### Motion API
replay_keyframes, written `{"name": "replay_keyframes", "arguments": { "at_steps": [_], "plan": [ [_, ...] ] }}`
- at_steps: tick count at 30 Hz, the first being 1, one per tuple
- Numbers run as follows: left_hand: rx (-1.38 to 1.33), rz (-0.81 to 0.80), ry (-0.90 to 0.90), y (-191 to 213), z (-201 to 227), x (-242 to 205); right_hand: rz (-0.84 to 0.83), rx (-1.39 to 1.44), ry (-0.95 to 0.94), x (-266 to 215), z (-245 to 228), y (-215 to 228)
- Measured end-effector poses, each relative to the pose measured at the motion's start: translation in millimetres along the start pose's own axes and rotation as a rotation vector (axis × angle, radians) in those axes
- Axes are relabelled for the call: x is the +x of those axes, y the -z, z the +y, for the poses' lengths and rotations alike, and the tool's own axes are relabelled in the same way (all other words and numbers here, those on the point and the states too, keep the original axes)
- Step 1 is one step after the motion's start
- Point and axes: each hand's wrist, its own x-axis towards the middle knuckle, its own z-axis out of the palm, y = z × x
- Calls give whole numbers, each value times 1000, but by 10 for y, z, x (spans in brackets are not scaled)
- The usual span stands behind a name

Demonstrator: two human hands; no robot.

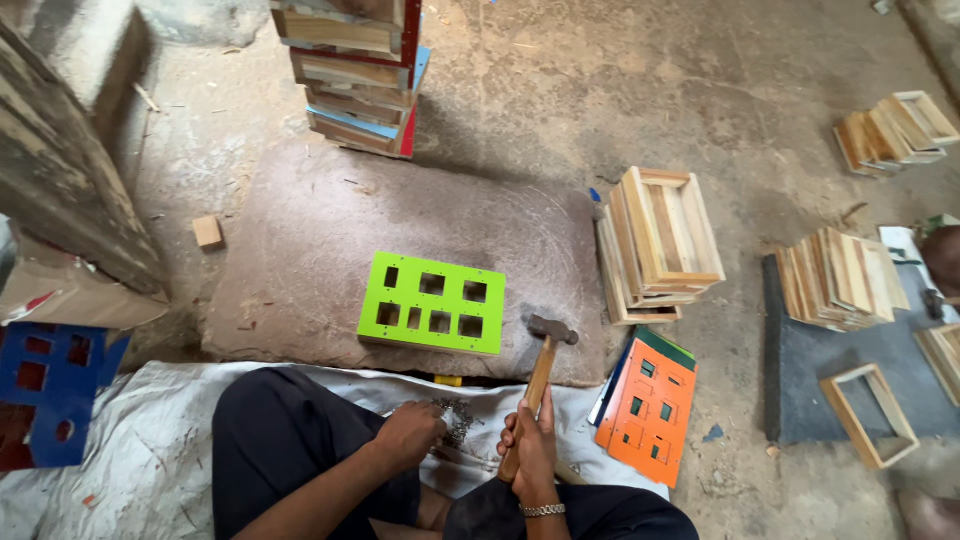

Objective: The person sits on the floor and uses a hammer to drive nails into colorful plastic templates placed on a cushion. They then pick up wooden frames, position them over the templates, and hammer nails to secure the pieces. The person repeats this process with different colored templates and wooden frames.

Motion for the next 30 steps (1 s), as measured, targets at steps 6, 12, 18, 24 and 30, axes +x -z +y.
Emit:
{"name": "replay_keyframes", "arguments": {
  "at_steps": [6, 12, 18, 24, 30],
  "plan": [
    [-178, 251, 42, -26, -37, -25, -6, 11, -6, 64, 38, 58],
    [-322, 752, 219, 870, -409, 338, -5, 21, 1, 54, -22, -5],
    [-193, 841, 313, 1735, -1044, 917, 30, 3, -17, 58, -66, -94],
    [-183, 829, 262, 1796, -1220, 1092, 30, 6, -15, 55, -116, -174],
    [-181, 800, 319, 1734, -1201, 1056, 93, -96, 23, 36, -73, -267]
  ]
}}
